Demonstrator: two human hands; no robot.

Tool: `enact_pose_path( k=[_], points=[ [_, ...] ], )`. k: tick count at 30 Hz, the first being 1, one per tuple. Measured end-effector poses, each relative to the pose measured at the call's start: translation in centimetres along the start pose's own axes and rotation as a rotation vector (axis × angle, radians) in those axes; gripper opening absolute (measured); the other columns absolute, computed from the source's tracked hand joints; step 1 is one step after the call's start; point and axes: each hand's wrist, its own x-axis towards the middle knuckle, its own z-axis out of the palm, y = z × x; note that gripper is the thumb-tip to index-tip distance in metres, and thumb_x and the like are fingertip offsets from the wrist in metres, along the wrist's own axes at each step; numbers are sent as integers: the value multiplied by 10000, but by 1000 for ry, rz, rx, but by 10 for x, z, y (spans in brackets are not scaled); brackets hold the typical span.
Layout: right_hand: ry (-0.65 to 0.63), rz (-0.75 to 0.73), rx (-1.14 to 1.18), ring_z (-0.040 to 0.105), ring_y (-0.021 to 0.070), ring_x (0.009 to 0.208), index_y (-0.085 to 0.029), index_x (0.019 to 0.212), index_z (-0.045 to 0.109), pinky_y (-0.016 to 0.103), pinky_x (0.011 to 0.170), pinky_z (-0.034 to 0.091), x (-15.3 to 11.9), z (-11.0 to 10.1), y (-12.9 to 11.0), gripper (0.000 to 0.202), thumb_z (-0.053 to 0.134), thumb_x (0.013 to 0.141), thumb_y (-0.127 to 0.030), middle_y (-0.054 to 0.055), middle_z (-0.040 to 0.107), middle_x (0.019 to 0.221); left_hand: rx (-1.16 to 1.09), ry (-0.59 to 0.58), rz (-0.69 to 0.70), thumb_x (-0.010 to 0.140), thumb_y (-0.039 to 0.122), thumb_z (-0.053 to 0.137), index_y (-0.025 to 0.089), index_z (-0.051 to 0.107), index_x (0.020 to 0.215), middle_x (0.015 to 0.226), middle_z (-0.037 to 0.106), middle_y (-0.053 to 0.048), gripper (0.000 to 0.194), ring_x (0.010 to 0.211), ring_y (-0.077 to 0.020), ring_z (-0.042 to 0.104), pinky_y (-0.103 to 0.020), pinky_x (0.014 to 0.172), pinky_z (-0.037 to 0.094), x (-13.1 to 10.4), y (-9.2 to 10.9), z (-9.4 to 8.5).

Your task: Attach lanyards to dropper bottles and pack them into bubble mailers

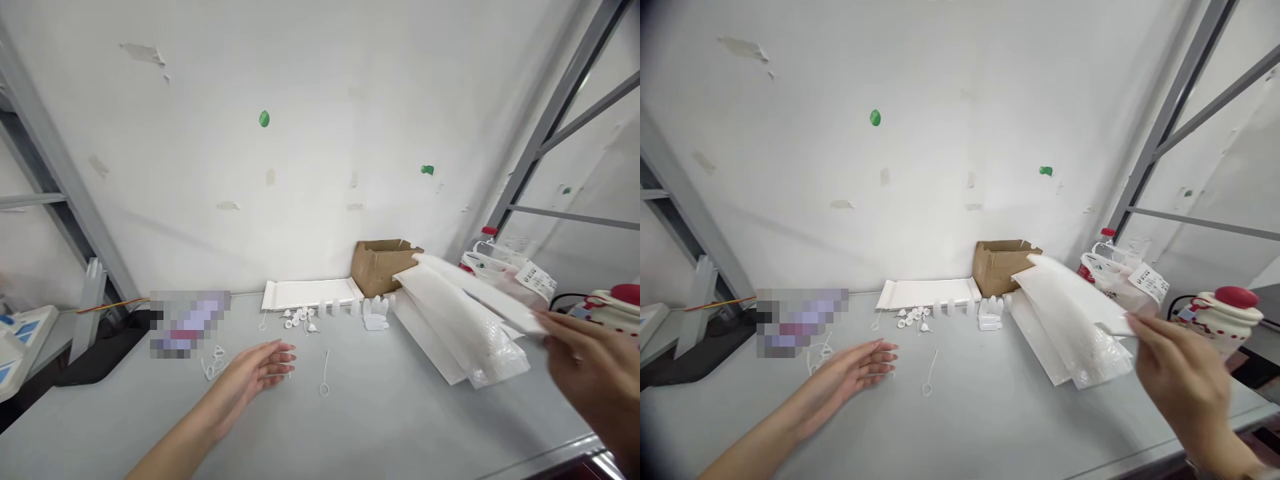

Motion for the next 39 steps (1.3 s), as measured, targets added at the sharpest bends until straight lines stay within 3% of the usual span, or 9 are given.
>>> enact_pose_path(
  k=[3,5,10,18,26,33,39],
  points=[
    [-43,-331,-53,610,218,802,-210,947,552,334,754,467,-10,33,8,265,474,768,-30,118,656,910,50,-50,-9,761,462,541,165,646,982,1010,659,-102,385,981,-246,595,-361,891,429,-1,-3,1],
    [-82,-401,-74,610,228,854,-195,969,533,330,773,467,-15,47,15,312,446,755,14,128,648,943,69,-62,-12,763,467,533,172,648,981,1008,659,-96,384,979,-241,594,-354,889,427,-1,-3,2],
    [-79,-311,-110,606,246,870,-171,1015,498,335,789,462,-17,56,24,314,421,764,2,138,631,973,100,-24,-25,720,473,559,170,669,941,974,669,-97,391,942,-242,600,-360,874,429,0,-2,5],
    [-317,-244,-172,569,281,916,-202,1226,407,400,796,435,-25,43,20,416,439,812,-230,139,531,1149,118,-50,-28,726,443,555,170,662,949,995,664,-102,369,955,-243,600,-355,880,431,1,-4,5],
    [-248,-303,-253,567,275,897,-200,1191,462,391,817,416,-22,36,13,342,438,853,-247,130,546,1115,120,-61,-22,739,428,550,172,662,955,1005,663,-101,354,963,-239,596,-349,884,427,0,-3,6],
    [-270,-294,-114,519,292,1035,-216,1286,392,437,896,374,-20,35,-4,489,468,845,-412,124,493,1207,104,-73,-3,759,421,532,173,650,981,1014,661,-99,353,976,-237,596,-348,887,427,1,-5,1],
    [-240,-300,-71,519,302,1031,-206,1270,428,455,871,395,-18,42,-14,506,463,839,-469,138,501,1212,107,-67,10,761,432,529,177,648,980,1022,659,-94,357,984,-233,597,-342,892,425,-1,-3,1]
  ],
)
